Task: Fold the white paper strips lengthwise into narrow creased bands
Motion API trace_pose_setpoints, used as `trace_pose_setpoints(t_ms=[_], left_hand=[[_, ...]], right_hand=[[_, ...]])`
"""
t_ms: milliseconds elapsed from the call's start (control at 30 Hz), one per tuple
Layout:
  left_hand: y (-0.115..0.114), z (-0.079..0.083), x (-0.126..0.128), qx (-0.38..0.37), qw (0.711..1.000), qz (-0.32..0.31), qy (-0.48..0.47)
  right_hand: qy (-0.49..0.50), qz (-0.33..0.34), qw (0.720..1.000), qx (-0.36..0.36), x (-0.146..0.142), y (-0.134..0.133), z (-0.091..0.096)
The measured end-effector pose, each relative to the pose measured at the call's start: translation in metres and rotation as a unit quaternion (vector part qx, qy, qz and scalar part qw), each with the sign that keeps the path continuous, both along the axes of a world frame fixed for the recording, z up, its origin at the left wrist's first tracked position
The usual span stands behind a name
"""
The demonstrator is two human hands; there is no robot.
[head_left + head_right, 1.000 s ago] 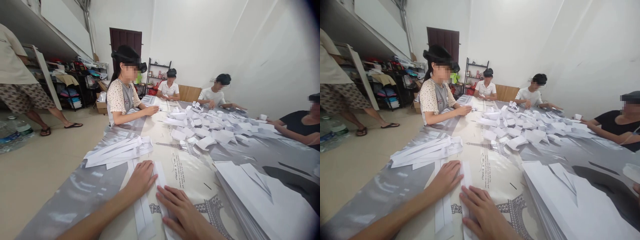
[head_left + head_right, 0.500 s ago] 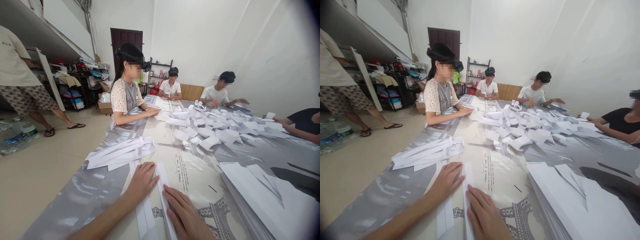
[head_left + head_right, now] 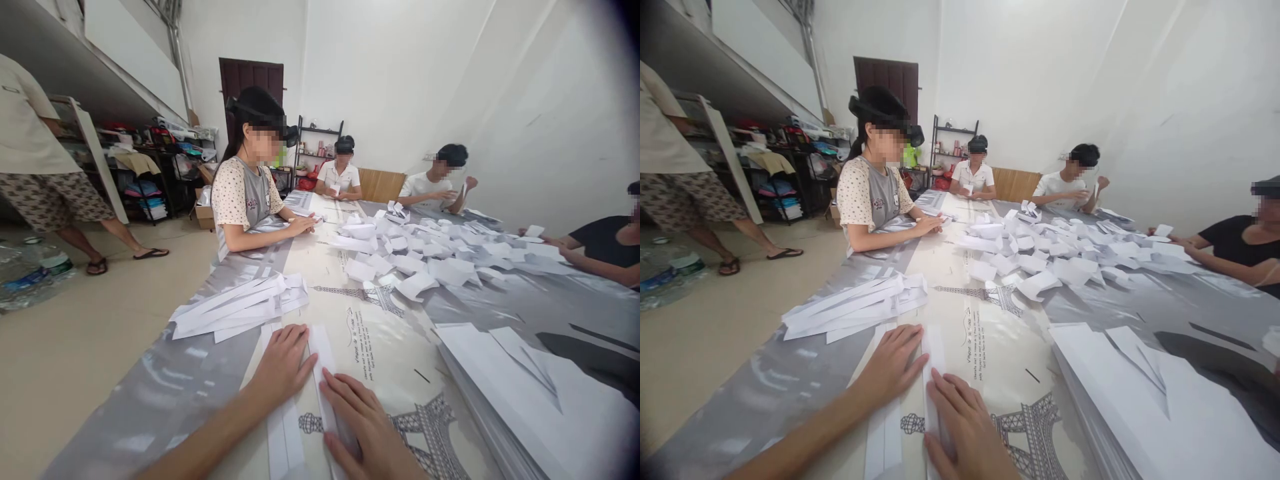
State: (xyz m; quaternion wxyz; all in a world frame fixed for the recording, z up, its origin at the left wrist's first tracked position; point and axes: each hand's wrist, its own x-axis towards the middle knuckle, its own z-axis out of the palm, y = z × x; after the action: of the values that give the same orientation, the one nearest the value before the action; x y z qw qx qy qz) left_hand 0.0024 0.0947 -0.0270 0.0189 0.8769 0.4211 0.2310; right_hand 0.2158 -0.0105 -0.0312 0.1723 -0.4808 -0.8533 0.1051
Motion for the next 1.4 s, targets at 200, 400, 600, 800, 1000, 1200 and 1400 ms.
trace_pose_setpoints(t_ms=[200, 400, 600, 800, 1000, 1200, 1400], left_hand=[[0.001, -0.005, -0.001, 0.020, 0.999, 0.007, 0.025], [-0.001, -0.003, 0.003, 0.084, 0.995, 0.005, 0.050], [-0.005, 0.005, 0.007, 0.082, 0.987, -0.066, 0.121], [-0.004, 0.005, 0.006, 0.064, 0.991, -0.068, 0.093], [-0.006, 0.008, 0.003, 0.054, 0.992, -0.085, 0.073], [-0.006, 0.010, 0.003, 0.044, 0.992, -0.074, 0.092], [-0.007, 0.013, 0.004, 0.018, 0.994, -0.066, 0.089]], right_hand=[[-0.012, -0.020, 0.997, 0.072, -0.014, -0.004, -0.005], [-0.003, -0.046, 0.995, 0.086, -0.024, -0.011, 0.002], [-0.005, -0.064, 0.995, 0.079, -0.031, -0.013, 0.010], [-0.010, -0.058, 0.996, 0.072, -0.031, -0.013, 0.011], [0.007, -0.044, 0.998, 0.051, -0.026, -0.013, 0.017], [0.042, -0.034, 0.998, 0.033, -0.018, -0.011, 0.018], [0.037, -0.025, 0.999, 0.027, -0.015, -0.010, 0.020]])
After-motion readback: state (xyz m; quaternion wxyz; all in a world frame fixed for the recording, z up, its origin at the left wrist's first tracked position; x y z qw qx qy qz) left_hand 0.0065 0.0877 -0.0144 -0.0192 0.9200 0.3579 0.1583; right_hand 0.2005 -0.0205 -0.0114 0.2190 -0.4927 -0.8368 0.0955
